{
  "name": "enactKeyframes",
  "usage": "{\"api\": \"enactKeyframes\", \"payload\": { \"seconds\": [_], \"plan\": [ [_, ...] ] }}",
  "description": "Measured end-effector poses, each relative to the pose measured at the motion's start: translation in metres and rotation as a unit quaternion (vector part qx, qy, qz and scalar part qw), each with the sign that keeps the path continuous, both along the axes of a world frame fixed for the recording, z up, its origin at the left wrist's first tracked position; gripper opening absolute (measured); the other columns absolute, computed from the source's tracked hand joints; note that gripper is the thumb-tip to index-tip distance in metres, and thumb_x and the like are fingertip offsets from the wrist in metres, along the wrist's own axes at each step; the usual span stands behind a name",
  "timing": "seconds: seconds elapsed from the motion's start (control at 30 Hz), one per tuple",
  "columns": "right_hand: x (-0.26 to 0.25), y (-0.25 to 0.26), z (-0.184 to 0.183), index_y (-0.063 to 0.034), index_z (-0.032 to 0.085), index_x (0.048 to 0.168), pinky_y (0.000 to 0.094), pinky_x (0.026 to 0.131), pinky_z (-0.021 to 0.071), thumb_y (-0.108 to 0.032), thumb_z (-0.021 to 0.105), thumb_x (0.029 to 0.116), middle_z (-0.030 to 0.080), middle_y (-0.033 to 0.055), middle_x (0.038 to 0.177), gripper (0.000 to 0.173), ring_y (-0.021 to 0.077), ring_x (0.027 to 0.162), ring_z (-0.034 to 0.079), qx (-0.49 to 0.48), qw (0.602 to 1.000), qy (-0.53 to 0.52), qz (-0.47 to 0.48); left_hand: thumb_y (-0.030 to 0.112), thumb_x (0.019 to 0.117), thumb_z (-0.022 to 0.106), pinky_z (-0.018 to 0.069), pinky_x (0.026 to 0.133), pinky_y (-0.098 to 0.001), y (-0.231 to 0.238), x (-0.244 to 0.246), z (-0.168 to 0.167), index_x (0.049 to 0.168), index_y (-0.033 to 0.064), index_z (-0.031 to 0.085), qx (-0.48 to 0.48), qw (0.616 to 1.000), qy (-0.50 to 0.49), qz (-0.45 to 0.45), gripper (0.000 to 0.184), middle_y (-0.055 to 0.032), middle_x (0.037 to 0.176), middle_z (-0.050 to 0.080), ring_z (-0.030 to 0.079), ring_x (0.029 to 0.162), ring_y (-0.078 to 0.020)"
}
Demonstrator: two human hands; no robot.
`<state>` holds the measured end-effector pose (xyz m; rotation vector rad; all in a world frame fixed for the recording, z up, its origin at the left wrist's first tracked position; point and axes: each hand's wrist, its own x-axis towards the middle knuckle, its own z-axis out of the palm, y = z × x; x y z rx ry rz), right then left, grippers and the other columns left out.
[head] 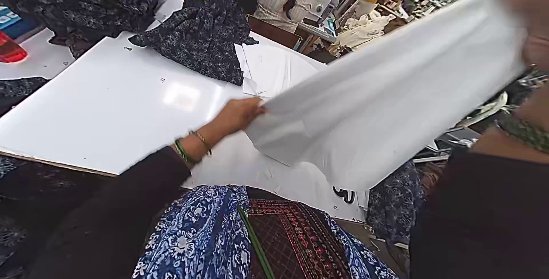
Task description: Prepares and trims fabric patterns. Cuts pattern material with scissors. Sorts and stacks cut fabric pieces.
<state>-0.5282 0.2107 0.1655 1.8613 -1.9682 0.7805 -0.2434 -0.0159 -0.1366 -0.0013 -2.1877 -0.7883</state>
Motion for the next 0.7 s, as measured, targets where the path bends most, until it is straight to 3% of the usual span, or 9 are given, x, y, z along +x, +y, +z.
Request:
{"api": "enactKeyframes", "payload": {
  "seconds": [0.07, 0.13, 0.23, 0.37, 0.47, 0.5, 0.53, 0.6, 0.7],
  "plan": [
    [-0.022, -0.018, -0.017, -0.0160, 0.065, 0.104, 0.0102, 0.076, 0.0505, -0.032, 0.061, 0.1004, 0.061, -0.0209, 0.087, 0.017, -0.0164, 0.078, 0.057, 0.001, 0.997, -0.045, -0.060, 0.020, 0.0948, 0.069, 0.0546, 0.070, -0.0605, -0.058, -0.003, 0.034, 0.090, -0.0078, 0.068, -0.091, 0.993, -0.066, 0.025, 0.029, -0.0242, 0.080, 0.069, 0.071, 0.075, -0.0408],
    [-0.035, -0.036, -0.039, -0.0052, 0.064, 0.109, 0.0146, 0.078, 0.0507, -0.026, 0.060, 0.1011, 0.060, -0.0122, 0.090, 0.022, -0.0120, 0.077, 0.056, -0.006, 0.988, -0.113, -0.107, 0.026, 0.0950, 0.071, 0.0497, 0.076, -0.0695, -0.107, -0.004, 0.084, 0.092, -0.0107, 0.065, -0.173, 0.973, -0.139, 0.060, 0.038, -0.0303, 0.087, 0.068, 0.069, 0.085, -0.0504],
    [-0.061, -0.056, -0.072, -0.0090, 0.062, 0.106, 0.0169, 0.075, 0.0547, -0.019, 0.060, 0.1007, 0.062, -0.0156, 0.086, 0.012, -0.0093, 0.074, 0.060, -0.059, 0.974, -0.208, -0.073, 0.026, 0.0995, 0.065, 0.0443, 0.084, -0.0739, -0.156, -0.002, 0.147, 0.094, -0.0153, 0.062, -0.265, 0.949, -0.139, 0.102, 0.042, -0.0364, 0.099, 0.065, 0.064, 0.098, -0.0580],
    [-0.064, -0.059, -0.100, -0.0089, 0.068, 0.101, 0.0189, 0.087, 0.0531, -0.015, 0.061, 0.0981, 0.067, -0.0149, 0.094, 0.009, -0.0079, 0.088, 0.062, -0.105, 0.970, -0.217, 0.022, 0.028, 0.1044, 0.057, 0.0442, 0.077, -0.0705, -0.178, 0.009, 0.179, 0.100, -0.0131, 0.064, -0.308, 0.929, -0.144, 0.148, 0.042, -0.0346, 0.097, 0.065, 0.064, 0.092, -0.0551],
    [-0.045, -0.038, -0.137, 0.0021, 0.066, 0.104, 0.0195, 0.090, 0.0511, -0.016, 0.059, 0.0993, 0.065, -0.0032, 0.101, 0.020, -0.0046, 0.093, 0.060, -0.066, 0.981, -0.179, -0.025, 0.020, 0.1032, 0.058, 0.0432, 0.074, -0.0754, -0.160, 0.029, 0.152, 0.097, -0.0163, 0.061, -0.326, 0.925, -0.131, 0.144, 0.037, -0.0394, 0.094, 0.061, 0.061, 0.089, -0.0629],
    [-0.043, -0.028, -0.159, 0.0039, 0.066, 0.103, 0.0239, 0.090, 0.0516, -0.019, 0.058, 0.0995, 0.067, 0.0029, 0.101, 0.024, 0.0016, 0.094, 0.062, -0.049, 0.986, -0.155, -0.033, 0.015, 0.1015, 0.059, 0.0450, 0.069, -0.0740, -0.153, 0.035, 0.131, 0.096, -0.0147, 0.063, -0.335, 0.924, -0.124, 0.136, 0.030, -0.0377, 0.091, 0.063, 0.063, 0.085, -0.0614],
    [-0.040, -0.015, -0.184, 0.0098, 0.065, 0.103, 0.0337, 0.093, 0.0517, -0.016, 0.058, 0.1001, 0.067, 0.0158, 0.105, 0.027, 0.0154, 0.099, 0.064, -0.018, 0.989, -0.144, -0.035, 0.010, 0.0999, 0.058, 0.0467, 0.065, -0.0705, -0.146, 0.040, 0.106, 0.093, -0.0123, 0.065, -0.342, 0.924, -0.125, 0.120, 0.024, -0.0345, 0.088, 0.064, 0.065, 0.080, -0.0579],
    [-0.030, 0.006, -0.238, 0.0127, 0.067, 0.102, 0.0434, 0.095, 0.0513, -0.006, 0.062, 0.0974, 0.067, 0.0243, 0.107, 0.020, 0.0276, 0.102, 0.065, 0.054, 0.977, -0.193, -0.070, 0.003, 0.0959, 0.058, 0.0496, 0.059, -0.0629, -0.130, 0.049, 0.047, 0.089, -0.0081, 0.069, -0.333, 0.931, -0.136, 0.067, 0.017, -0.0280, 0.081, 0.065, 0.066, 0.071, -0.0497],
    [-0.003, 0.042, -0.320, 0.0110, 0.072, 0.095, 0.0469, 0.096, 0.0511, -0.006, 0.064, 0.0943, 0.071, 0.0240, 0.104, 0.019, 0.0313, 0.104, 0.067, 0.117, 0.959, -0.244, -0.082, -0.002, 0.0889, 0.066, 0.0531, 0.058, -0.0570, -0.095, 0.071, -0.033, 0.089, -0.0039, 0.074, -0.275, 0.936, -0.221, -0.002, 0.008, -0.0217, 0.078, 0.067, 0.068, 0.069, -0.0418]
  ]
}}
